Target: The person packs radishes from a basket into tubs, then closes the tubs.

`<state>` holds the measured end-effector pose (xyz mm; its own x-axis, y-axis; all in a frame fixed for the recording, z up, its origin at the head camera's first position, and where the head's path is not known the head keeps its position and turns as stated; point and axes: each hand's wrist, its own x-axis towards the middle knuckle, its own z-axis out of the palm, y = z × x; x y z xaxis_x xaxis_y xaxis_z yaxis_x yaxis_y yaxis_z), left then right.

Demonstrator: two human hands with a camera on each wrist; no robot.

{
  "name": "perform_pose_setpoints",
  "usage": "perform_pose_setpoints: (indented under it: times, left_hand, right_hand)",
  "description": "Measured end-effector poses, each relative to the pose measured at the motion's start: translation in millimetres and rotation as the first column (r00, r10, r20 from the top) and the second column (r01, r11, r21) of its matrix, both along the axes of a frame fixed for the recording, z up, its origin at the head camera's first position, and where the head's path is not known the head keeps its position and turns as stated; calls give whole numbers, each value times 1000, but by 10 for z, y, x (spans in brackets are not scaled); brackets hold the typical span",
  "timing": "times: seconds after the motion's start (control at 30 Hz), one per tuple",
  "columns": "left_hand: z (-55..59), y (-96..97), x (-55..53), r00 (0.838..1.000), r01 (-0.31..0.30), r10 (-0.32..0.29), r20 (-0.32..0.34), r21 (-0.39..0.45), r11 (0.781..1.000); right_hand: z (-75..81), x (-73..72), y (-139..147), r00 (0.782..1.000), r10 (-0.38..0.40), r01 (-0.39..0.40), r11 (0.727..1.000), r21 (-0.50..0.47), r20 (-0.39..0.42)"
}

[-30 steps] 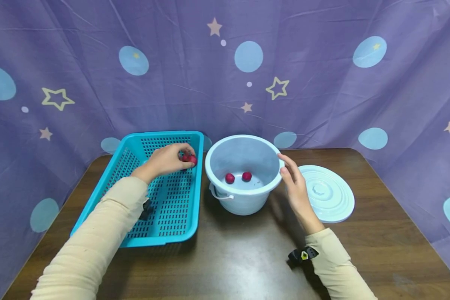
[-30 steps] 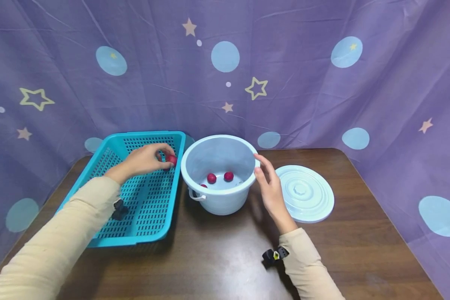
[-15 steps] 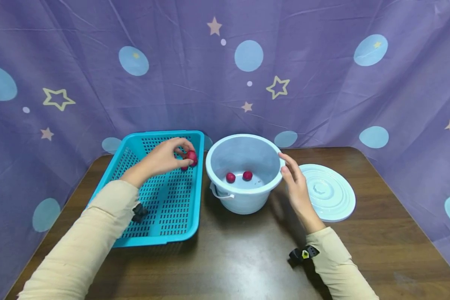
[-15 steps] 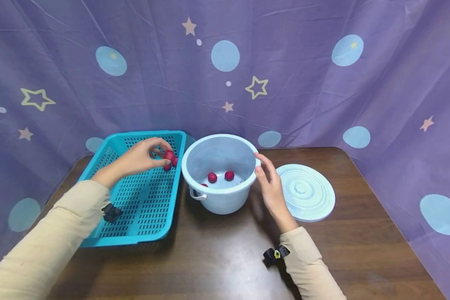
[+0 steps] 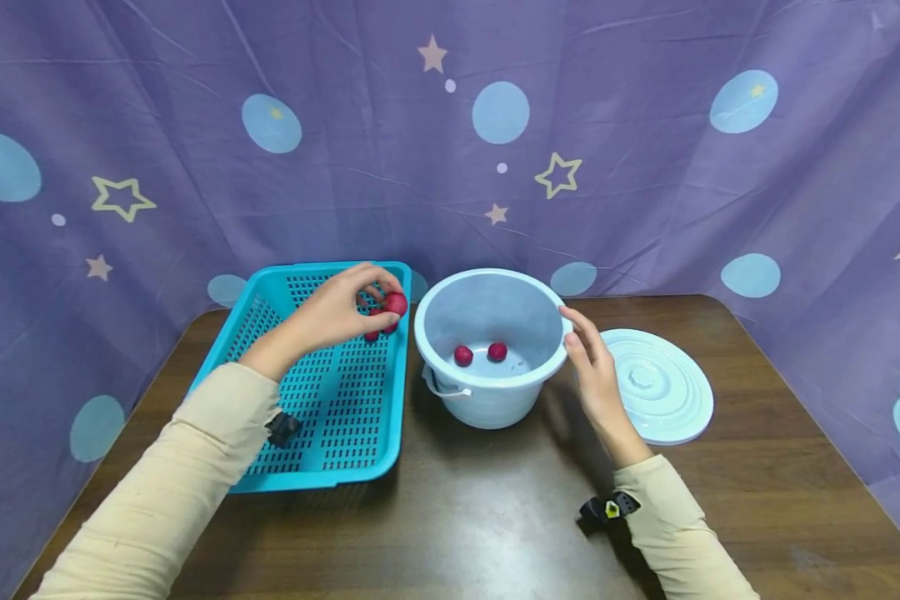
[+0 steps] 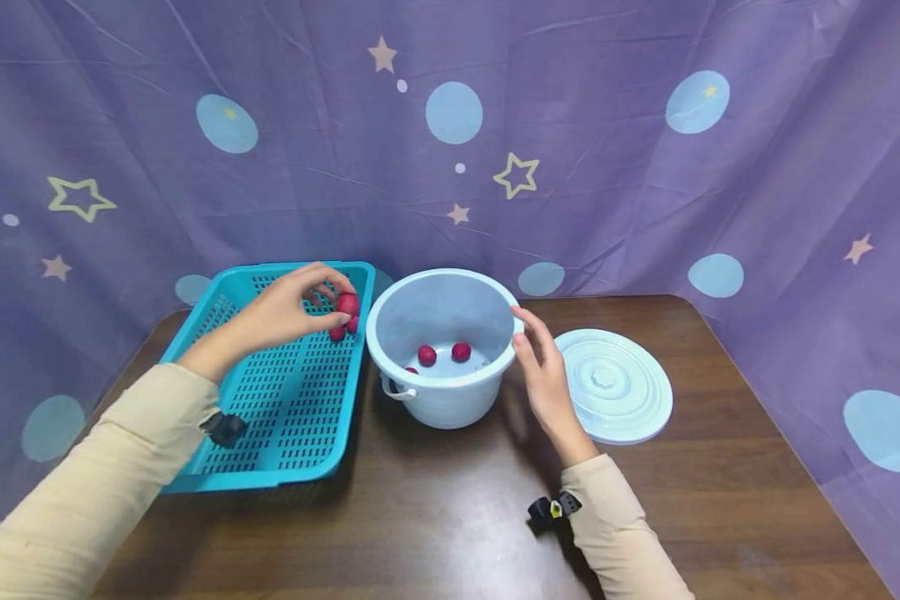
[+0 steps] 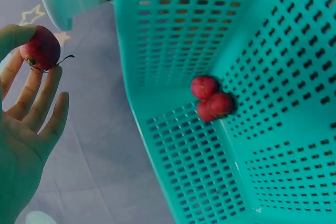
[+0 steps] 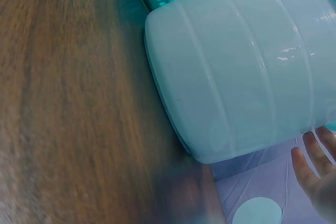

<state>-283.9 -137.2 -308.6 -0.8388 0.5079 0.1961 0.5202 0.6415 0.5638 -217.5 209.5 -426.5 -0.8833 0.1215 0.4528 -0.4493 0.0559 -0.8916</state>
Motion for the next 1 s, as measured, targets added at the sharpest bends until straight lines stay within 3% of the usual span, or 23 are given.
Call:
perform_pose_setpoints:
  times: [0.33, 0.6, 1.0]
  left_hand:
    - [69, 210, 47, 996, 71, -67, -52, 71, 995]
    - [89, 409, 71, 991, 118, -114, -65, 64, 991]
    - [75, 681, 109, 982, 190, -188, -32, 40, 981]
  right_hand:
    - [1, -2, 12, 1000, -3, 3, 1000, 0, -1]
    - [0, 0, 11, 1000, -12, 12, 1000, 6, 1]
    - [29, 13, -2, 1000, 9, -9, 1000, -5, 5]
